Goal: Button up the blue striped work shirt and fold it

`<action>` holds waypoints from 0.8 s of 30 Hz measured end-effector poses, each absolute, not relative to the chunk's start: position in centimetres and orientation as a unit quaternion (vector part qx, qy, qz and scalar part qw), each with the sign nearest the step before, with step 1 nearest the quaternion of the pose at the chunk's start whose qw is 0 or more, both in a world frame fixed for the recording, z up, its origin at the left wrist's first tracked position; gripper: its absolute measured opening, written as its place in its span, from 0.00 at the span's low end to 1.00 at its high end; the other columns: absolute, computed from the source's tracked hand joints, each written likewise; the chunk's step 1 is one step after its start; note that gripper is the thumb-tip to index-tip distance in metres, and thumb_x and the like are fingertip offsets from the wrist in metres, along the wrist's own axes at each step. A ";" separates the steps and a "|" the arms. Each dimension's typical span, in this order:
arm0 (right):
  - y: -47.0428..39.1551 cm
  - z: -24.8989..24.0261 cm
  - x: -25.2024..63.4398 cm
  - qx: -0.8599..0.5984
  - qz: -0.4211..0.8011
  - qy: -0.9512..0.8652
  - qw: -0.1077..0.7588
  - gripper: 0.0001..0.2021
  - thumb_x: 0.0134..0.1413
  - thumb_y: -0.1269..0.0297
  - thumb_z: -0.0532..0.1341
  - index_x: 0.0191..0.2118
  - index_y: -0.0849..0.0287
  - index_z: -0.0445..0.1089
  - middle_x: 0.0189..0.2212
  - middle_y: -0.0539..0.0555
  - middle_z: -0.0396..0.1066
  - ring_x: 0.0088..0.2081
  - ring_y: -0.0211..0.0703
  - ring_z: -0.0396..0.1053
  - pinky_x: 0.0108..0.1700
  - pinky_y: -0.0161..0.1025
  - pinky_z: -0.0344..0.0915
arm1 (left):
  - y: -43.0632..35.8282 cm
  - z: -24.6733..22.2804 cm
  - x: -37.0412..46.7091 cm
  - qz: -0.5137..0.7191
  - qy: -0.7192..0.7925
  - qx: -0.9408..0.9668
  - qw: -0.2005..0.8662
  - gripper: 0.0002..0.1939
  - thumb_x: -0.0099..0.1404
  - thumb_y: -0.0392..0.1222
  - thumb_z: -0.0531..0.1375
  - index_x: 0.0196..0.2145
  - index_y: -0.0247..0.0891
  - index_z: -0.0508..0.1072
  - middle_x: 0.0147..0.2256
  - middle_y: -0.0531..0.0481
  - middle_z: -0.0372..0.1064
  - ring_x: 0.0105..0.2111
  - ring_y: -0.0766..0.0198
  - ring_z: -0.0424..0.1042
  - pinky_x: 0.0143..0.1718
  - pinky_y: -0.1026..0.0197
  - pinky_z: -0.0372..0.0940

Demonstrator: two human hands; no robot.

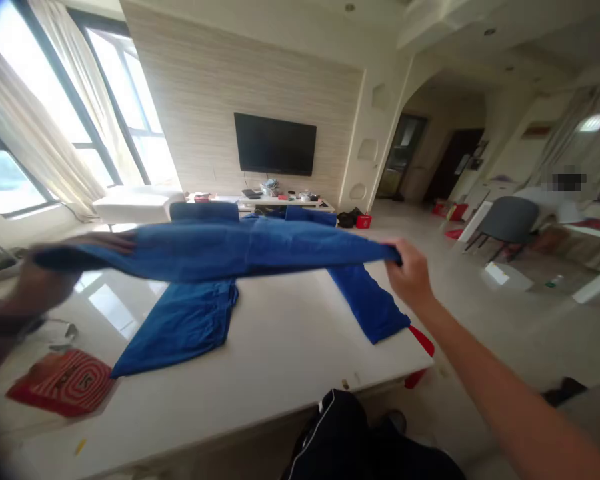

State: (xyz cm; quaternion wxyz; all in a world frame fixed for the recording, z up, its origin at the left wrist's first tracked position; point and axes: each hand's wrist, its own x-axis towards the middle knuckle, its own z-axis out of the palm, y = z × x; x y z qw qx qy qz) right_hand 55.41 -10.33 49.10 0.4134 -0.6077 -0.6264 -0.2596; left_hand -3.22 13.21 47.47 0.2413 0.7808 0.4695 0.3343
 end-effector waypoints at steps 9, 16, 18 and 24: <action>-17.0 14.8 55.7 -0.735 0.176 -0.623 0.201 0.18 0.55 0.70 0.55 0.46 0.56 0.78 0.51 0.60 0.75 0.60 0.53 0.68 0.63 0.51 0.63 | 3.3 11.5 -4.2 0.096 0.486 0.833 0.248 0.20 0.53 0.37 0.60 0.42 0.56 0.81 0.54 0.57 0.78 0.61 0.53 0.70 0.66 0.54 0.60; -16.2 9.1 57.1 -0.783 0.308 -0.533 0.086 0.23 0.60 0.57 0.57 0.57 0.60 0.75 0.61 0.65 0.70 0.61 0.54 0.67 0.64 0.46 0.60 | -0.1 4.0 -3.1 0.092 0.496 0.840 0.200 0.26 0.60 0.36 0.56 0.55 0.44 0.79 0.62 0.45 0.69 0.64 0.50 0.65 0.67 0.47 0.61; -16.2 8.0 57.5 -0.778 0.341 -0.523 0.065 0.26 0.59 0.57 0.59 0.61 0.59 0.73 0.68 0.62 0.62 0.66 0.53 0.63 0.67 0.44 0.58 | 0.3 3.8 -1.8 0.079 0.503 0.839 0.190 0.29 0.63 0.38 0.56 0.62 0.44 0.74 0.67 0.45 0.62 0.68 0.47 0.60 0.68 0.42 0.57; -17.4 5.7 58.2 -0.789 0.354 -0.500 0.037 0.26 0.61 0.63 0.55 0.64 0.57 0.70 0.69 0.57 0.59 0.68 0.49 0.61 0.69 0.43 0.54 | -0.1 1.2 1.8 -0.045 0.534 0.824 0.183 0.33 0.65 0.41 0.57 0.69 0.44 0.65 0.72 0.42 0.51 0.73 0.34 0.42 0.69 0.32 0.47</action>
